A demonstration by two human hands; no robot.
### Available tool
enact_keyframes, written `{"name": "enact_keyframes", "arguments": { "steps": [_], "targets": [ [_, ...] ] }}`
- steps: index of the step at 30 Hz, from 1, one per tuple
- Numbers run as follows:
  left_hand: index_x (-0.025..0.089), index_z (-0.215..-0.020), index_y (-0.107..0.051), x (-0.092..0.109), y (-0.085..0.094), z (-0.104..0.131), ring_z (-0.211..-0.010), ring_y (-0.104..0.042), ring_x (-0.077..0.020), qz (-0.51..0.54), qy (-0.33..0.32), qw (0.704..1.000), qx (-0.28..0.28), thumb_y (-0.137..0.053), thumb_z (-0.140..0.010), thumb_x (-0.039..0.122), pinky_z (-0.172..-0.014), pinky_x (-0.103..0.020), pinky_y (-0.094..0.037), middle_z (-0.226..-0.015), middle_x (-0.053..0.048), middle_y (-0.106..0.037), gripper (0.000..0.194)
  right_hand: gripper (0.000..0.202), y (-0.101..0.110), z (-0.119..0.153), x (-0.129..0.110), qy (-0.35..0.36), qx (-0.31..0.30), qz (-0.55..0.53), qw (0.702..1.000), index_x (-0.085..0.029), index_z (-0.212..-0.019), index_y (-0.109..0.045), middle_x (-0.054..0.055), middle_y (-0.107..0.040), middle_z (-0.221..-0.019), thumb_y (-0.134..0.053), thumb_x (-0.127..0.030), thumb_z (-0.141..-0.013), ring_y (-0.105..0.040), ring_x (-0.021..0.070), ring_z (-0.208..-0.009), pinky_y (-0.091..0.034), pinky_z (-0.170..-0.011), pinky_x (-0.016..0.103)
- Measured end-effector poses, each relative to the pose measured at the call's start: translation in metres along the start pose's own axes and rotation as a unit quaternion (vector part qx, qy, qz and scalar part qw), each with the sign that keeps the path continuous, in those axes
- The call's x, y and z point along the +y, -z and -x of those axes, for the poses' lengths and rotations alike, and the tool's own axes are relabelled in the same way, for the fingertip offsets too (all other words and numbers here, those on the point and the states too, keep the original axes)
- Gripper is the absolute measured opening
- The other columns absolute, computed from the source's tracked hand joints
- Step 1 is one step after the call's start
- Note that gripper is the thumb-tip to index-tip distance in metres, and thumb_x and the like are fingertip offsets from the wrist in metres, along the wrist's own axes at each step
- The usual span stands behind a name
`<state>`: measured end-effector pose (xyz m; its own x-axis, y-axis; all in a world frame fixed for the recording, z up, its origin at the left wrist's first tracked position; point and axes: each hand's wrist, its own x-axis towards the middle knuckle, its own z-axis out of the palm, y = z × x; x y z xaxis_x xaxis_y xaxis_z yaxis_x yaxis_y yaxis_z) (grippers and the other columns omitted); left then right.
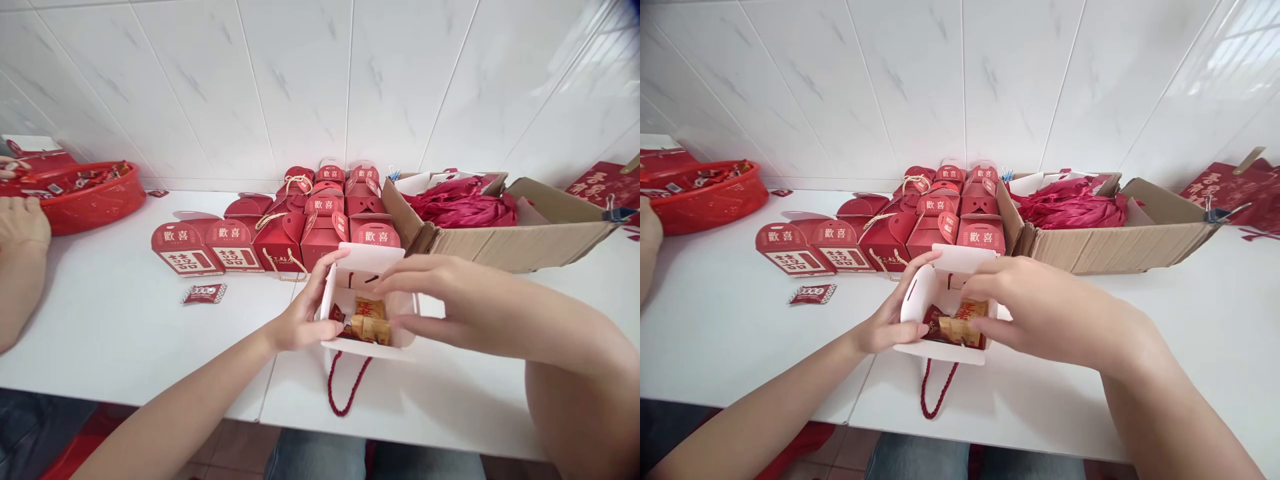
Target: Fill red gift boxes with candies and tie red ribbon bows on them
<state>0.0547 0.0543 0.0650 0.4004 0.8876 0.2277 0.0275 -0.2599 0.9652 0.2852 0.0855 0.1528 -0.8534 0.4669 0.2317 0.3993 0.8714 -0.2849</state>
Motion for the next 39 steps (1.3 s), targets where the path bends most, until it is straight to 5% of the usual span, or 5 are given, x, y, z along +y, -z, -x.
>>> {"name": "enact_keyframes", "arguments": {
  "steps": [5, 11, 15, 24, 39],
  "targets": [
    [0.027, -0.123, -0.046, -0.001, 0.002, -0.007, -0.109, -0.056, -0.0249, 0.034, 0.009, 0.988, 0.151, -0.050, -0.069, 0.015, -0.088, -0.037, -0.049, -0.120, -0.005, -0.057, 0.056, 0.020, 0.003, -0.009, 0.014, -0.029, 0.084, -0.048, 0.995, -0.027, -0.101, -0.067, 0.008, -0.055, -0.124, -0.055, -0.033, -0.086, -0.055, 0.0256, -0.112, -0.052, -0.078, 0.035],
    [0.021, -0.109, -0.056, -0.002, 0.009, -0.013, -0.113, -0.055, -0.0240, -0.042, -0.017, 0.968, 0.245, -0.037, -0.092, 0.044, -0.095, -0.038, -0.045, -0.119, -0.008, -0.060, 0.034, 0.036, 0.002, -0.018, 0.034, -0.060, -0.048, -0.186, 0.979, -0.022, -0.103, -0.062, 0.006, -0.063, -0.104, -0.063, -0.048, -0.079, -0.060, 0.0214, -0.096, -0.050, -0.076, 0.034],
    [0.018, -0.115, -0.055, -0.004, 0.011, -0.012, -0.111, -0.057, -0.0242, -0.112, -0.083, 0.969, 0.205, -0.036, -0.088, 0.061, -0.094, -0.037, -0.046, -0.119, -0.011, -0.060, 0.054, 0.031, 0.004, -0.018, 0.032, -0.010, -0.112, -0.257, 0.960, -0.020, -0.096, -0.064, 0.004, -0.065, -0.096, -0.069, -0.042, -0.075, -0.060, 0.0177, -0.089, -0.049, -0.079, 0.031],
    [0.024, -0.113, -0.055, -0.001, 0.009, -0.010, -0.095, -0.060, -0.0203, -0.319, -0.106, 0.899, 0.280, -0.076, -0.068, 0.034, -0.088, -0.036, -0.048, -0.104, -0.004, -0.063, 0.051, 0.019, -0.006, -0.016, 0.014, -0.002, -0.093, -0.144, 0.985, -0.023, -0.101, -0.064, 0.002, -0.068, -0.090, -0.061, -0.026, -0.082, -0.062, 0.0166, -0.079, -0.047, -0.069, 0.027],
    [0.021, -0.098, -0.071, -0.001, 0.003, -0.007, -0.103, -0.062, -0.0238, -0.193, -0.050, 0.969, 0.143, -0.063, -0.082, 0.031, -0.092, -0.038, -0.051, -0.110, -0.009, -0.065, 0.020, 0.009, -0.015, -0.020, 0.001, -0.107, -0.079, -0.018, 0.991, -0.020, -0.078, -0.058, 0.001, -0.060, -0.069, -0.052, -0.021, -0.083, -0.053, 0.0140, -0.061, -0.034, -0.052, 0.024]
  ]
}}
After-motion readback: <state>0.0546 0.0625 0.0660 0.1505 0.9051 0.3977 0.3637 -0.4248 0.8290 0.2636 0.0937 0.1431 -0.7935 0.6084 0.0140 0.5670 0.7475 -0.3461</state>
